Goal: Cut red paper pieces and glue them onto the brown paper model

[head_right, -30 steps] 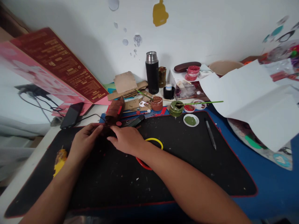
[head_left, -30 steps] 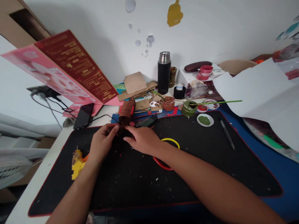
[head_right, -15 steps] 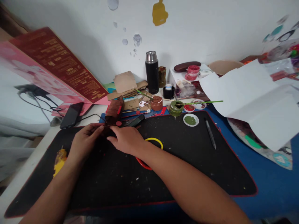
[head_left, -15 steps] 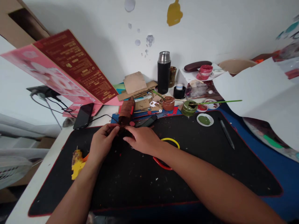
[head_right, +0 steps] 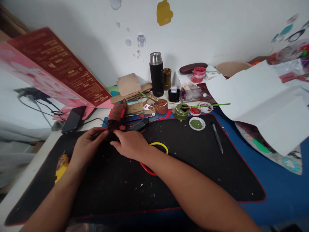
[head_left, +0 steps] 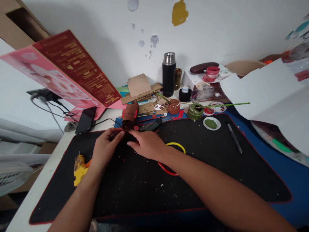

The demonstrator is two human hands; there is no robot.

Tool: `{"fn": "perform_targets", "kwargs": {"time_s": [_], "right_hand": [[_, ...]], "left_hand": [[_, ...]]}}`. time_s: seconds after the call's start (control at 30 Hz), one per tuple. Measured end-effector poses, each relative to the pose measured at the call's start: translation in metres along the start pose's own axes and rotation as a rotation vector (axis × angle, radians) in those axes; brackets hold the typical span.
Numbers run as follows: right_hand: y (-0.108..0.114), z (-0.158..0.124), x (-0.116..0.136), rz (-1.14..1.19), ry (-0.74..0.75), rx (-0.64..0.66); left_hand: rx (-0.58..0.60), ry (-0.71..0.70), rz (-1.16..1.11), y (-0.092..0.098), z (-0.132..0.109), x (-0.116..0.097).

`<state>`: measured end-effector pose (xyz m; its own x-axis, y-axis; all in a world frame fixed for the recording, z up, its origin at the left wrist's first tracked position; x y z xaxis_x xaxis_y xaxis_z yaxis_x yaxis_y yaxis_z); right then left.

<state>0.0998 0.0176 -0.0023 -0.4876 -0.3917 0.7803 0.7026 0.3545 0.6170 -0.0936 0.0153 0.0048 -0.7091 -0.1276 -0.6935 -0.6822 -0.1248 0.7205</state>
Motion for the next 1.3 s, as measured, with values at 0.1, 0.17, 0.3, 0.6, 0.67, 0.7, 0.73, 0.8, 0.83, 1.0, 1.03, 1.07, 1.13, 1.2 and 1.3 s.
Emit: {"fn": "perform_targets", "kwargs": {"time_s": [0.1,0.17,0.3,0.6,0.67,0.7,0.73,0.8,0.83,1.0,1.03,1.07,1.13,1.2,1.3], "right_hand": [[-0.0004,0.0001,-0.0004,-0.006,0.003,-0.002],[-0.0004,0.0002,-0.0002,-0.008,0.004,-0.001],[0.0002,0.0002,0.0009,-0.009,0.000,0.005],[-0.0010,-0.0001,-0.0009,-0.005,0.014,-0.005],[-0.0013,0.0001,-0.0012,-0.006,0.013,-0.001],[-0.0014,0.0002,-0.0013,-0.004,0.013,-0.003],[-0.0016,0.0003,-0.0014,-0.002,0.013,-0.004],[-0.0019,0.0005,-0.0018,0.004,0.013,-0.009],[-0.0022,0.0006,-0.0020,0.006,0.012,-0.011],[-0.0026,0.0004,-0.0022,0.005,0.018,-0.010],[-0.0024,0.0003,-0.0019,0.005,0.021,-0.011],[-0.0021,0.0002,-0.0015,0.005,0.023,-0.012],[-0.0014,-0.0001,-0.0009,0.006,0.020,-0.011],[-0.0008,-0.0004,-0.0007,0.009,0.016,-0.010],[-0.0005,-0.0006,-0.0011,0.015,0.015,-0.010]], "left_hand": [[0.003,-0.009,-0.015,-0.0013,0.0000,0.0013],[0.004,-0.008,-0.025,-0.0019,0.0001,0.0032],[-0.010,-0.009,-0.012,-0.0017,0.0003,0.0051],[-0.035,0.017,0.024,-0.0008,-0.0002,0.0015],[-0.036,0.020,0.022,-0.0007,-0.0003,0.0007],[-0.036,0.021,0.020,-0.0006,-0.0004,0.0002],[-0.036,0.023,0.018,-0.0004,-0.0006,-0.0005],[-0.042,0.027,0.029,-0.0001,-0.0010,-0.0017],[-0.044,0.029,0.039,0.0001,-0.0011,-0.0020],[-0.043,0.025,0.057,-0.0002,-0.0009,-0.0001],[-0.044,0.022,0.058,-0.0003,-0.0007,0.0009],[-0.043,0.019,0.060,-0.0004,-0.0005,0.0020],[-0.039,0.011,0.056,-0.0005,-0.0001,0.0040],[-0.032,0.005,0.045,-0.0007,0.0002,0.0054],[-0.019,0.006,0.016,-0.0013,0.0005,0.0059]]}}
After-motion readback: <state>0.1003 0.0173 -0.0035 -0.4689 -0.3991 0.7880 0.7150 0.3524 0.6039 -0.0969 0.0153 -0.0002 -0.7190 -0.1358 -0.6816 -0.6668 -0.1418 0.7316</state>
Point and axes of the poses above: each hand's wrist, its own z-axis towards the middle knuckle, its own y-axis out of the back of the hand, x = y × z, the point moved 2 cm from there along z, towards the middle knuckle, and after that the axes turned 13 degrees about z, right-handed, at the moved point
